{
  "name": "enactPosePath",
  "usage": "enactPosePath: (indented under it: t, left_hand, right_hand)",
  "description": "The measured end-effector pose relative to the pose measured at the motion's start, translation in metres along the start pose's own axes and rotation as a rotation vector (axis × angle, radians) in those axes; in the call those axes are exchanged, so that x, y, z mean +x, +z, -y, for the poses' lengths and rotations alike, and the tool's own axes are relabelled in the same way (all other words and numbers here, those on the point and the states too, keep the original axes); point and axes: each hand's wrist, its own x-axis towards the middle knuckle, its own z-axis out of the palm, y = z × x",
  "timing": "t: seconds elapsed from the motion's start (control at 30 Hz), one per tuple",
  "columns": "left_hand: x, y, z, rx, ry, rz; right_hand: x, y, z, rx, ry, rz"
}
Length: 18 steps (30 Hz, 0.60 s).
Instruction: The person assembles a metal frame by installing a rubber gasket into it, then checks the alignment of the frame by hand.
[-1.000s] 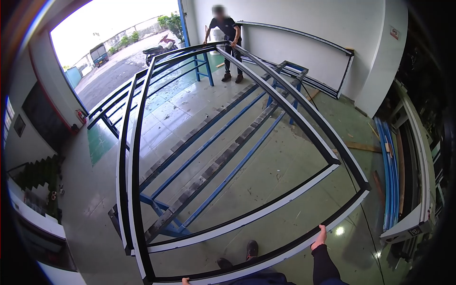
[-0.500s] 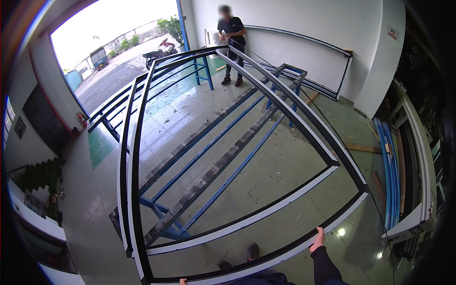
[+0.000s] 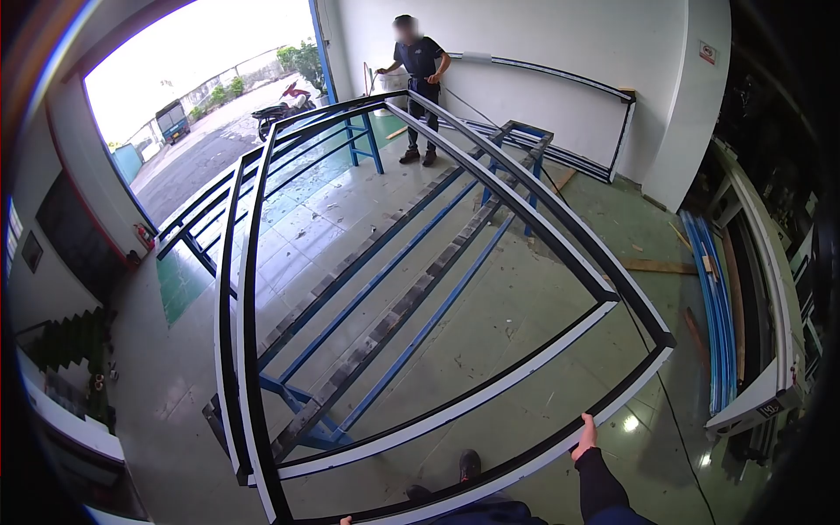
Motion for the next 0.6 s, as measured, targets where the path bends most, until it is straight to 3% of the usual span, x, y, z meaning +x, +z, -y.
enactPosePath:
  t: [0.17, 0.3, 0.4, 0.47, 0.57, 0.6]
  left_hand:
    - [0.016, -0.015, 0.006, 0.009, -0.003, 0.064]
    - [-0.027, -0.002, -0.011, 0.077, 0.092, -0.062]
    - [-0.035, -0.019, -0.047, 0.111, 0.190, -0.113]
    - [0.060, -0.071, -0.050, 0.351, 0.298, -0.802]
    - [0.054, -0.090, -0.080, 0.629, 0.683, -0.809]
    - [0.064, -0.100, -0.089, 0.659, 0.658, -0.867]
  right_hand:
    - [-0.012, 0.006, 0.007, -0.042, 0.019, -0.038]
    - [-0.004, 0.000, 0.003, -0.034, 0.003, -0.021]
    - [0.000, -0.003, 0.002, 0.009, 0.000, 0.119]
    - [0.005, -0.006, -0.001, -0.012, -0.029, 0.117]
    - [0.024, -0.017, -0.008, -0.036, -0.113, -0.006]
    - [0.021, -0.015, -0.005, -0.022, -0.099, 0.006]
